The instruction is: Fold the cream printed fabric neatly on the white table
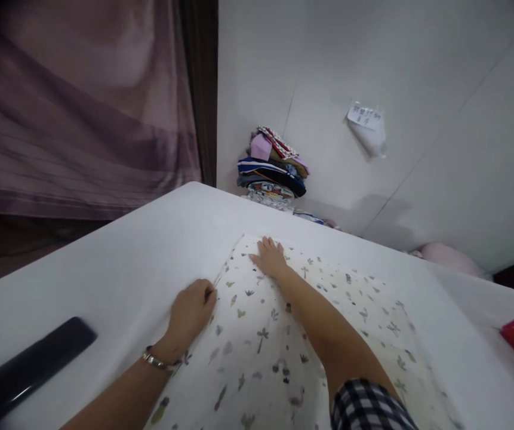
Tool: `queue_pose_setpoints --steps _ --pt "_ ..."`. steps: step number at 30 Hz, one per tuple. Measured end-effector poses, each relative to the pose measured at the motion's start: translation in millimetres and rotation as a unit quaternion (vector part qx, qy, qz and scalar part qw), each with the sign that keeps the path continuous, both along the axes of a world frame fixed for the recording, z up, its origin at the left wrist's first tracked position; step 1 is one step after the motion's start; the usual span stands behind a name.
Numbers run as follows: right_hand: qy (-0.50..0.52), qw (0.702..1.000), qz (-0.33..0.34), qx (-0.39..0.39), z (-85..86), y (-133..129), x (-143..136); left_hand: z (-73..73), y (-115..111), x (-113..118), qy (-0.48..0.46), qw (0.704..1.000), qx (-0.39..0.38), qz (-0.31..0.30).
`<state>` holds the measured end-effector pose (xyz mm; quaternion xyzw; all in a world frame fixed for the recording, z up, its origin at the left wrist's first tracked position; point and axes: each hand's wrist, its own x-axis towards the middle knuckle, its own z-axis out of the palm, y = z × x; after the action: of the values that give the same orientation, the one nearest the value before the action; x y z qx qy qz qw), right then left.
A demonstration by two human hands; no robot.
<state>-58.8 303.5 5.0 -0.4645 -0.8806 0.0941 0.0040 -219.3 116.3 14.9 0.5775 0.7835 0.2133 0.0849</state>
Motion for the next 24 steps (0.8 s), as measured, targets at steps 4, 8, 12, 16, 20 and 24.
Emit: queue_pose_setpoints --steps 4,8,12,16,20,24 --pt "0.012 0.999 0.046 0.021 -2.9 -9.9 -17.0 0.2 -0.6 1.6 0.004 1.0 0.003 0.004" --pt "0.003 0.998 0.057 -0.014 -5.5 -12.5 -30.1 1.3 -1.9 2.9 0.003 1.0 -0.002 0.003" --pt "0.049 0.997 0.057 0.013 2.6 -11.0 -30.8 0.4 -2.8 3.1 0.003 1.0 0.002 0.004" --pt "0.102 0.983 0.14 0.063 15.8 -15.4 -38.8 -3.6 -2.7 2.6 -0.003 1.0 0.012 0.007" --pt "0.042 0.975 0.211 0.05 27.3 -18.1 -52.2 -7.1 -2.3 1.9 0.001 1.0 0.017 -0.003" --pt "-0.004 0.975 0.216 0.044 33.3 -17.9 -56.1 -8.3 -2.2 1.3 0.0 1.0 0.02 -0.011"
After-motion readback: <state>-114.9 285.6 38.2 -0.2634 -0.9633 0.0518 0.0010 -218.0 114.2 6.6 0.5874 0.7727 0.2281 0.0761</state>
